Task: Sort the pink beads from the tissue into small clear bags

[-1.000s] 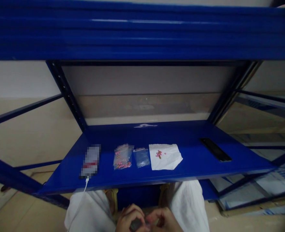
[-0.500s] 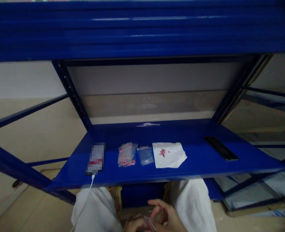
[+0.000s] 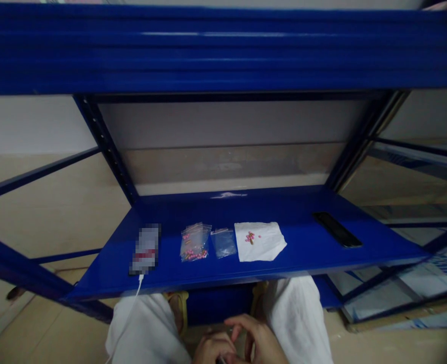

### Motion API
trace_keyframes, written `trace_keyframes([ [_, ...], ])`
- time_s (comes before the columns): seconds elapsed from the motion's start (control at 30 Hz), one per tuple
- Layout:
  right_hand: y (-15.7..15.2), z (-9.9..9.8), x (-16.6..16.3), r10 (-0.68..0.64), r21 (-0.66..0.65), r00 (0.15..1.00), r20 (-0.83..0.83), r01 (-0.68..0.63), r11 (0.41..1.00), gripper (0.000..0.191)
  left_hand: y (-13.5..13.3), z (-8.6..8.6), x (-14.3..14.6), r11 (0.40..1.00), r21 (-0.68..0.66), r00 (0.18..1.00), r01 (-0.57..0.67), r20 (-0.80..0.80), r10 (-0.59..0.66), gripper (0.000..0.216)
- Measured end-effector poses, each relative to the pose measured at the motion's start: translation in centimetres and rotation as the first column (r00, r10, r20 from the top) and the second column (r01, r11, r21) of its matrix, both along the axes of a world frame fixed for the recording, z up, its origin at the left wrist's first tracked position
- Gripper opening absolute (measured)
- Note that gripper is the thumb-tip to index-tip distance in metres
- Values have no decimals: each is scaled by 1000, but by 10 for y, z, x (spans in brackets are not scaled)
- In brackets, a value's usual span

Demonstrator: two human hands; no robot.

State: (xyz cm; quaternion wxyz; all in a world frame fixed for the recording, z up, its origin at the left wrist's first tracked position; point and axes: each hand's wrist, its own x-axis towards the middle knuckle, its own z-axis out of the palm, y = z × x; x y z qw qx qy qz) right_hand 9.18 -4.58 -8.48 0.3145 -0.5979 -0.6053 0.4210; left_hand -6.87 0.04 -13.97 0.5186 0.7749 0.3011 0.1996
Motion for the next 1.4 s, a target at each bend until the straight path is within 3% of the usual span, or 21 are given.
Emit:
trace_keyframes([
  [0.13, -3, 14, 4, -6, 36, 1000, -15, 6, 999, 48, 5, 19, 3, 997, 43, 998, -64, -23, 65, 7],
  [0.27, -8, 16, 18, -165, 79, 976, -140, 177, 981, 50, 23, 51, 15, 980, 17, 980, -200, -6, 200, 10],
  [0.4, -7, 16, 23, -306, -16, 895, -325, 318, 948, 52, 35, 73, 39, 949, -104, 935, -297, 170, 312, 14],
  [0.57, 3, 2, 12, -440, -159, 630, -640, 452, 878, 67, 38, 75, 70, 905, -287, 857, -314, 326, 400, 23],
  [0.67, 8, -6, 12, -539, -259, 444, -715, 548, 795, 76, 44, 74, 86, 880, -338, 808, -332, 379, 451, 24],
  [0.77, 17, -2, 26, -621, -327, 341, -706, 621, 712, 75, 58, 80, 104, 892, -308, 814, -331, 386, 435, 22],
  [0.87, 36, 11, 53, -669, -261, 338, -662, 733, 628, 73, 80, 88, 123, 914, -220, 829, -340, 390, 402, 18],
  [0.93, 51, 17, 76, -676, -160, 367, -639, 796, 584, 73, 95, 90, 133, 916, -132, 830, -378, 391, 399, 28],
  [1.1, 79, 13, 123, -725, -9, 431, -538, 856, 516, 71, 117, 76, 138, 854, 258, 881, -452, 282, 380, 44],
  [1.2, 86, 5, 137, -772, 27, 460, -439, 865, 500, 73, 122, 63, 133, 816, 474, 943, -331, 136, 303, 55],
  [1.4, 90, 3, 143, -799, 68, 537, -271, 838, 541, 77, 124, 56, 130, 792, 578, 958, -198, -58, 281, 57],
])
